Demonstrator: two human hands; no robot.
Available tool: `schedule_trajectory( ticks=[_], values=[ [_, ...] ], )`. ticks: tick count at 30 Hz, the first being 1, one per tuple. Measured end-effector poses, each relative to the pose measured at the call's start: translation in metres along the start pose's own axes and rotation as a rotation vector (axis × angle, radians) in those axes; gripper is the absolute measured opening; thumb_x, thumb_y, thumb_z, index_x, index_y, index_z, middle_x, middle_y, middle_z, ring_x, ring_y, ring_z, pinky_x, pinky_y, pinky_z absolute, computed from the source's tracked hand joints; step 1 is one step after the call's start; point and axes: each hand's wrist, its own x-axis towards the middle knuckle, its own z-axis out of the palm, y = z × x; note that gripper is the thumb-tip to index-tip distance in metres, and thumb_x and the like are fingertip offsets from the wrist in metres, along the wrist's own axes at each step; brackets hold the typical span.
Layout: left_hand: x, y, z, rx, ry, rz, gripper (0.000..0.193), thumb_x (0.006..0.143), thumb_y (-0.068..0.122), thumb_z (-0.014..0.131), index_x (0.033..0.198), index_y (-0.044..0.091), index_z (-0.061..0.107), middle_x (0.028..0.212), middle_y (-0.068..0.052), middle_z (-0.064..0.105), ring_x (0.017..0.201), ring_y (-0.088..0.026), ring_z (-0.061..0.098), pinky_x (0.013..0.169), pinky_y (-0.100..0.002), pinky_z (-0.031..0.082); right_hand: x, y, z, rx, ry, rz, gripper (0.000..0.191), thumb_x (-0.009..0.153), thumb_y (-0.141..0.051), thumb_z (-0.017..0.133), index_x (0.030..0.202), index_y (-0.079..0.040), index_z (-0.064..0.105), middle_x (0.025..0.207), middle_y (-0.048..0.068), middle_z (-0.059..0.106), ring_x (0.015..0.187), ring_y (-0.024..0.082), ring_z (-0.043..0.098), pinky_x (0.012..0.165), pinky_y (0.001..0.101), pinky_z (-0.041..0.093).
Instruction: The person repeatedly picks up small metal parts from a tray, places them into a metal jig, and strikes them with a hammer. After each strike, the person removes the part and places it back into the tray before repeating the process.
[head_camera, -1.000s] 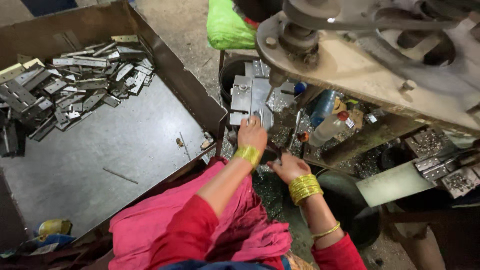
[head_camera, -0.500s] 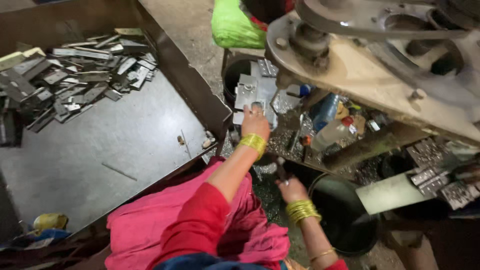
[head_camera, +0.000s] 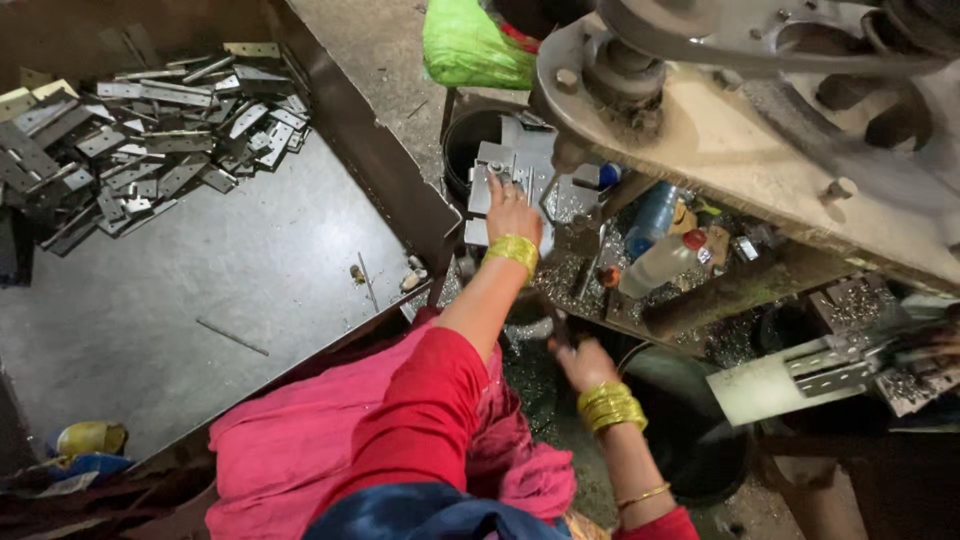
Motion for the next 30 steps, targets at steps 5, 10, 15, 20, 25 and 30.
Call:
schedule_trajectory(
  ticks=[5, 10, 15, 20, 25, 30],
  values=[
    [-0.002, -0.005, -0.002, -0.084, -0.002, -0.013, 0.043, 0.094, 0.024, 0.048, 0.131, 0.012, 0.068, 0.159, -0.010, 0.042, 0.150, -0.033, 0.031, 0.117, -0.065, 0.001, -0.004, -0.001, 0.003, -0.057, 0.113, -0.008, 0.056, 0.086, -0.050, 0.064, 0.126, -0.011, 0.068, 0.119, 0.024, 0.070, 0.111, 0.044, 0.066, 0.093, 0.0522, 0.052],
    [0.014, -0.006, -0.012, -0.054, -0.175, 0.021, 0.042, 0.099, 0.023, 0.044, 0.134, 0.016, 0.064, 0.164, -0.005, 0.032, 0.155, -0.032, 0.021, 0.118, -0.067, -0.004, -0.003, 0.006, 0.008, -0.051, -0.002, -0.059, 0.055, 0.085, -0.050, 0.068, 0.119, -0.006, 0.070, 0.110, 0.027, 0.072, 0.107, 0.044, 0.067, 0.089, 0.0515, 0.055],
    [0.032, 0.006, -0.017, -0.026, -0.159, -0.020, 0.048, 0.100, 0.031, 0.044, 0.142, 0.012, 0.059, 0.161, -0.011, 0.038, 0.152, -0.032, 0.028, 0.119, -0.065, -0.006, 0.001, 0.020, 0.021, 0.025, 0.210, -0.170, 0.051, 0.084, -0.043, 0.065, 0.115, -0.003, 0.067, 0.100, 0.029, 0.071, 0.096, 0.049, 0.068, 0.081, 0.0551, 0.055],
    [0.013, -0.012, -0.020, -0.128, -0.090, -0.114, 0.045, 0.106, 0.036, 0.046, 0.136, 0.010, 0.067, 0.142, -0.013, 0.063, 0.140, -0.031, 0.051, 0.128, -0.064, 0.008, -0.004, 0.023, 0.028, -0.260, 0.262, -0.390, 0.058, 0.096, -0.058, 0.064, 0.102, 0.000, 0.068, 0.098, 0.028, 0.071, 0.095, 0.051, 0.067, 0.083, 0.0558, 0.054],
    [-0.089, -0.082, 0.014, -0.679, 0.576, 0.331, 0.042, 0.086, 0.018, 0.070, 0.123, -0.001, 0.066, 0.136, -0.019, 0.062, 0.127, -0.036, 0.055, 0.108, -0.047, 0.043, -0.027, -0.012, -0.023, -0.431, 0.387, -0.115, 0.064, 0.094, -0.060, 0.065, 0.116, 0.000, 0.068, 0.100, 0.029, 0.072, 0.092, 0.049, 0.069, 0.077, 0.0571, 0.054],
    [-0.142, -0.226, 0.118, -0.613, 0.097, -0.149, 0.023, 0.096, 0.020, 0.061, 0.114, 0.014, 0.074, 0.130, -0.013, 0.069, 0.116, -0.032, 0.064, 0.101, -0.047, 0.048, -0.031, -0.071, -0.070, -0.275, 0.588, -0.301, 0.039, 0.097, -0.032, 0.070, 0.128, -0.009, 0.074, 0.108, 0.027, 0.073, 0.096, 0.046, 0.071, 0.082, 0.0538, 0.056]
  ],
)
